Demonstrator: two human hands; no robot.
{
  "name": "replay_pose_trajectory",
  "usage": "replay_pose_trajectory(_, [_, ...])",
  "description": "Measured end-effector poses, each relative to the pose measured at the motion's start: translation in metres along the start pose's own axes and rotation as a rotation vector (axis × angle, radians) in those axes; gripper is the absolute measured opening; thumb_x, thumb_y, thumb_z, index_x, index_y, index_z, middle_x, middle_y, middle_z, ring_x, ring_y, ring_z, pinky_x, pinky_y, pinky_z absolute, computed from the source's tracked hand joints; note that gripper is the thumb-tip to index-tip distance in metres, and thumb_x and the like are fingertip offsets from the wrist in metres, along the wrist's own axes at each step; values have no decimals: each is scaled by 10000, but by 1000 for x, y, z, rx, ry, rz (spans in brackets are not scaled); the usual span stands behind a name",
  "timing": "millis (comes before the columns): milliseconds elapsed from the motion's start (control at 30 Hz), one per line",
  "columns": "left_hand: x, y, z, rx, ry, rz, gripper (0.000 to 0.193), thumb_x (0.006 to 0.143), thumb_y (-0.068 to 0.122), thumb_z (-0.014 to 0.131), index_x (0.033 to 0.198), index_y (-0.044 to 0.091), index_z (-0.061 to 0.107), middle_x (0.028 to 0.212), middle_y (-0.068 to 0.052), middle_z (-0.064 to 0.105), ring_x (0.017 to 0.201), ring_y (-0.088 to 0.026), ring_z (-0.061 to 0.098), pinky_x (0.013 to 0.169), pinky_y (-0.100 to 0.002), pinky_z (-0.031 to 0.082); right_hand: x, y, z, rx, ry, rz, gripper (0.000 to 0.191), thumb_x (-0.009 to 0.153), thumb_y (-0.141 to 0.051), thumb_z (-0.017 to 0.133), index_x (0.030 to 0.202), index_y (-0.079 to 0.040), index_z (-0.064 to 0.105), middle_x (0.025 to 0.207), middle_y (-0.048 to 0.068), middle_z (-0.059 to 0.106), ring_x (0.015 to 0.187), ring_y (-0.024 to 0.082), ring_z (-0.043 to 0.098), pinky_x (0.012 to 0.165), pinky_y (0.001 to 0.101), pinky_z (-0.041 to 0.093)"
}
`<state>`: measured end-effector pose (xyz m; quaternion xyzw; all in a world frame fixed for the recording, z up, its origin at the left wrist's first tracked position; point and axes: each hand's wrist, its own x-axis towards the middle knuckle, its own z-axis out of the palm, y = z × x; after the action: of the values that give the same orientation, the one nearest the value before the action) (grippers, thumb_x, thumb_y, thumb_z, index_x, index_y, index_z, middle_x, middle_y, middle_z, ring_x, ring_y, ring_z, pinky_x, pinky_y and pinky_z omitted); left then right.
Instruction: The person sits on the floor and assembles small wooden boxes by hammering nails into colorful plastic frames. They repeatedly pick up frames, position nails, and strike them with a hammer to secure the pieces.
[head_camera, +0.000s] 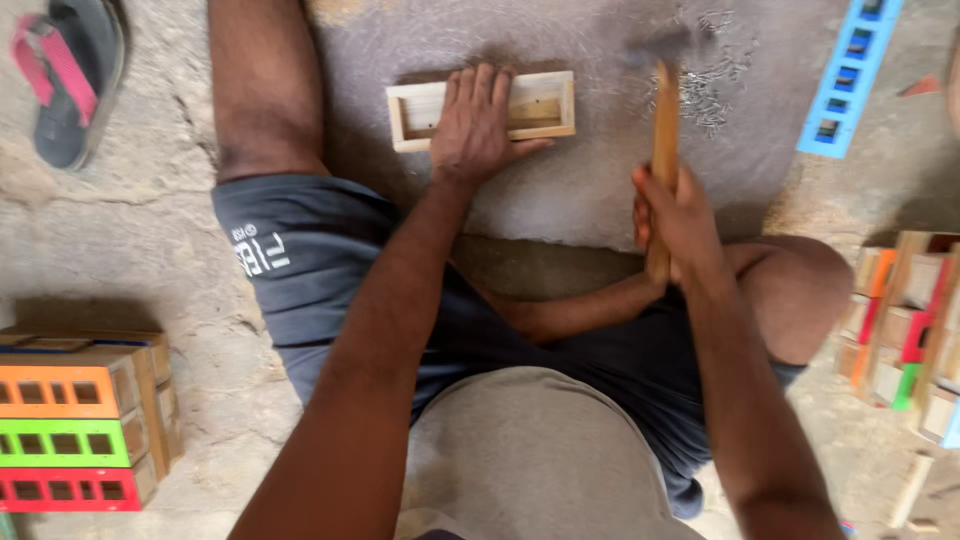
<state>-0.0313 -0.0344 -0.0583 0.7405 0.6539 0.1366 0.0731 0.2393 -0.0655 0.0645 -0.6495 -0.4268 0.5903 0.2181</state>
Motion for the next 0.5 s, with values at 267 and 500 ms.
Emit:
replay_pose_trajectory(267, [-5, 6, -3, -36, -55, -22, 1152, 787, 882, 666, 1439, -47, 470, 1373, -244, 492, 1319, -433, 458, 1182, -559, 318, -37, 74, 7, 124, -133, 249, 312, 945, -364, 718, 1016, -116, 544, 684, -15, 510, 482, 75, 483, 417, 255, 421])
replay_pose_trajectory(500, [-6, 0, 1, -20, -3, -35, 1181, 736, 897, 680, 1412, -47, 464, 1404, -302, 445, 1317, -476, 410, 1141, -568, 284, -38, 78, -14, -172, -100, 165, 401, 963, -381, 671, 1121, -26, 570, 816, 61, 649, 577, 141, 627, 521, 312, 557])
